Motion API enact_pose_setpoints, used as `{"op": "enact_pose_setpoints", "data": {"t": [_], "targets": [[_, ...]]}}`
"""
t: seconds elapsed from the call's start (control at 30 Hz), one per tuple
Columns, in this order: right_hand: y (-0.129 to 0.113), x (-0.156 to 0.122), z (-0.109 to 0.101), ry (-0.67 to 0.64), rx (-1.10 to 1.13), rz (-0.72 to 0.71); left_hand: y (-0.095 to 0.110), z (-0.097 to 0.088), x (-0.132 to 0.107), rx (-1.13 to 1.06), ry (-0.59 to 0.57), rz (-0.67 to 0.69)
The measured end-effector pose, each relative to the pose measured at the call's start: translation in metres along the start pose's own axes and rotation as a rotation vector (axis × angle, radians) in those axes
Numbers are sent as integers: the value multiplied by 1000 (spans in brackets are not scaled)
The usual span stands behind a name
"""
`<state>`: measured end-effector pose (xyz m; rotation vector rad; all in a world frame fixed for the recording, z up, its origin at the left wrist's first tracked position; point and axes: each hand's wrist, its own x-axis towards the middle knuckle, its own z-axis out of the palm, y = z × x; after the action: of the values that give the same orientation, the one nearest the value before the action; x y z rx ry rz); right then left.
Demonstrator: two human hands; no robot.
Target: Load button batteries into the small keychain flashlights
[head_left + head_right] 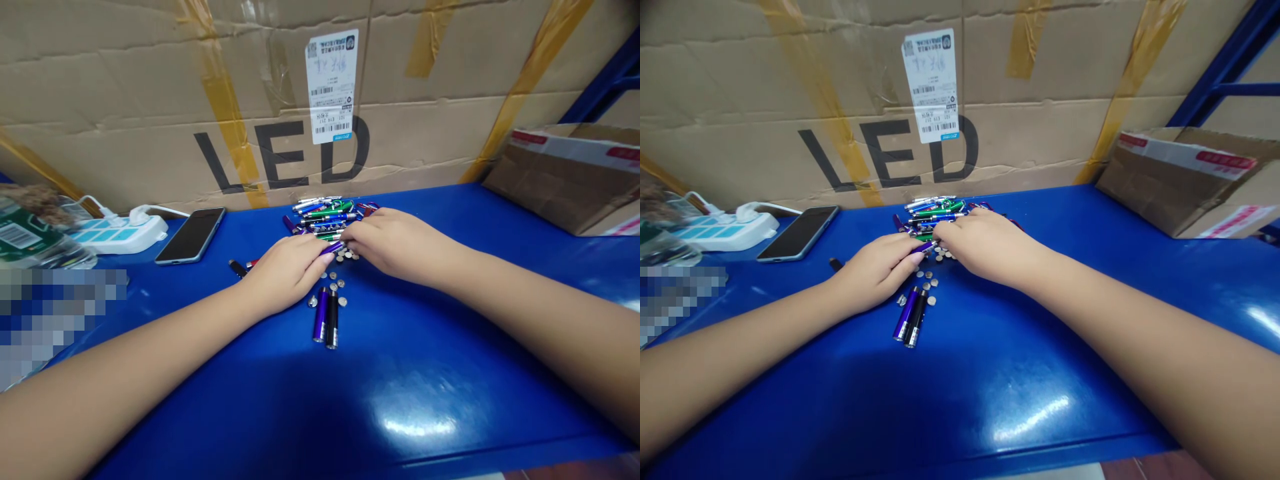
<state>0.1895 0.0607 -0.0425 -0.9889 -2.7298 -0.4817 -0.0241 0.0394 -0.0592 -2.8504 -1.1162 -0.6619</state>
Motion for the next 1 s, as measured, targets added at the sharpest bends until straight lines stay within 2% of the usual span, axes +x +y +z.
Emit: {"op": "enact_pose_setpoints", "data": {"t": [0.17, 0.3, 0.4, 0.47, 0.57, 0.67, 0.77, 0.83, 0.9, 1.0], "targets": [[-2, -3, -7, 79, -133, -144, 1, 0, -1, 15, -13, -25], [-8, -4, -13, 131, -172, -159, 2, -1, -1, 14, -26, -48], [-8, -4, -13, 108, -155, -170, 3, -2, -1, 31, -33, -58], [-5, -3, -12, 70, -109, -169, 3, -2, -2, 50, -30, -57], [-4, -3, -12, -8, 8, -59, 0, -2, -3, 68, 1, -22], [-5, -3, -11, -71, 237, 50, -5, -1, -4, 95, 46, 15], [-7, -2, -10, -97, 405, 65, -7, 0, -3, 100, 60, 10], [-6, -1, -9, -103, 335, 82, -6, 0, -3, 78, 62, -10], [-4, -1, -9, -77, 167, 57, -5, 0, -2, 53, 56, -19], [0, -1, -9, 1, -24, -97, -2, 0, -2, 34, 39, -20]]}}
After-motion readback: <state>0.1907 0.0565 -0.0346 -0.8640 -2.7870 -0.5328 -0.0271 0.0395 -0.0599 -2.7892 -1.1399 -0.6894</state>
